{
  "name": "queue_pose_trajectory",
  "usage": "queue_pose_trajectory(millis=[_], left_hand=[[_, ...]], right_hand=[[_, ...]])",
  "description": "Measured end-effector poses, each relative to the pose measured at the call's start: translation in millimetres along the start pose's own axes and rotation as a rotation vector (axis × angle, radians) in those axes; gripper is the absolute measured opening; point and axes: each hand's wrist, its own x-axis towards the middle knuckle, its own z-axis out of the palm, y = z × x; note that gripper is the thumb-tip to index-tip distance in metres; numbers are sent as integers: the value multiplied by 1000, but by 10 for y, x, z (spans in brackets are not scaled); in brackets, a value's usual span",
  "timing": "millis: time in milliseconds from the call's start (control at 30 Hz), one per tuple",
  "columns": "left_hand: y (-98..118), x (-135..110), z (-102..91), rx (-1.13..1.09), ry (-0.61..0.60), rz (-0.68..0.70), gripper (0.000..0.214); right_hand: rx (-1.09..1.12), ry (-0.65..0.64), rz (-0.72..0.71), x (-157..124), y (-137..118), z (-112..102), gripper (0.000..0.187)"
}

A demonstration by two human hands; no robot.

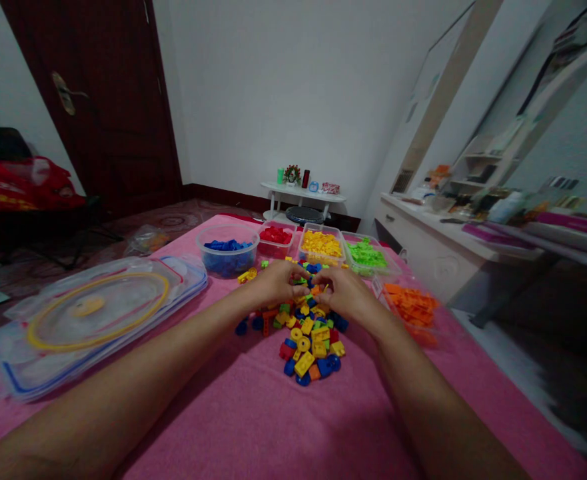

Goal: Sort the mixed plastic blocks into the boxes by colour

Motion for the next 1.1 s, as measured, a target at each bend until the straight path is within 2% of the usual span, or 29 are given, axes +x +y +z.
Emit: queue_pose_trajectory(millis=[133, 233, 333, 433, 500, 600, 700, 800, 1000, 1100], left_hand=[[162, -11, -32, -725, -168, -202, 57], [201, -20, -76, -998, -164, -338, 60], [108, 11, -152, -944, -57, -367, 54], [-27, 54, -238, -801, 81, -382, 48], [-83, 65, -284, -750, 129, -401, 44], [-94, 54, -321, -739, 144, -416, 42], [-60, 33, -326, -748, 130, -410, 44], [-31, 26, -322, -743, 116, -427, 43], [-23, 27, -300, -743, 109, -427, 46], [-28, 28, -283, -739, 109, -411, 47]], right_hand=[[275, 147, -70, 27, -124, -40, 25], [444, 281, -77, 28, -247, 10, 27], [403, 340, -108, -4, -379, 107, 13], [267, 185, -244, -72, -516, 242, 11], [174, 62, -336, -122, -594, 340, 12], [54, -66, -406, -177, -659, 468, 29], [1, -118, -395, -200, -663, 542, 29], [-19, -125, -365, -205, -654, 568, 22], [-131, -113, -297, -209, -689, 574, 30], [-109, -95, -296, -205, -680, 566, 28]])
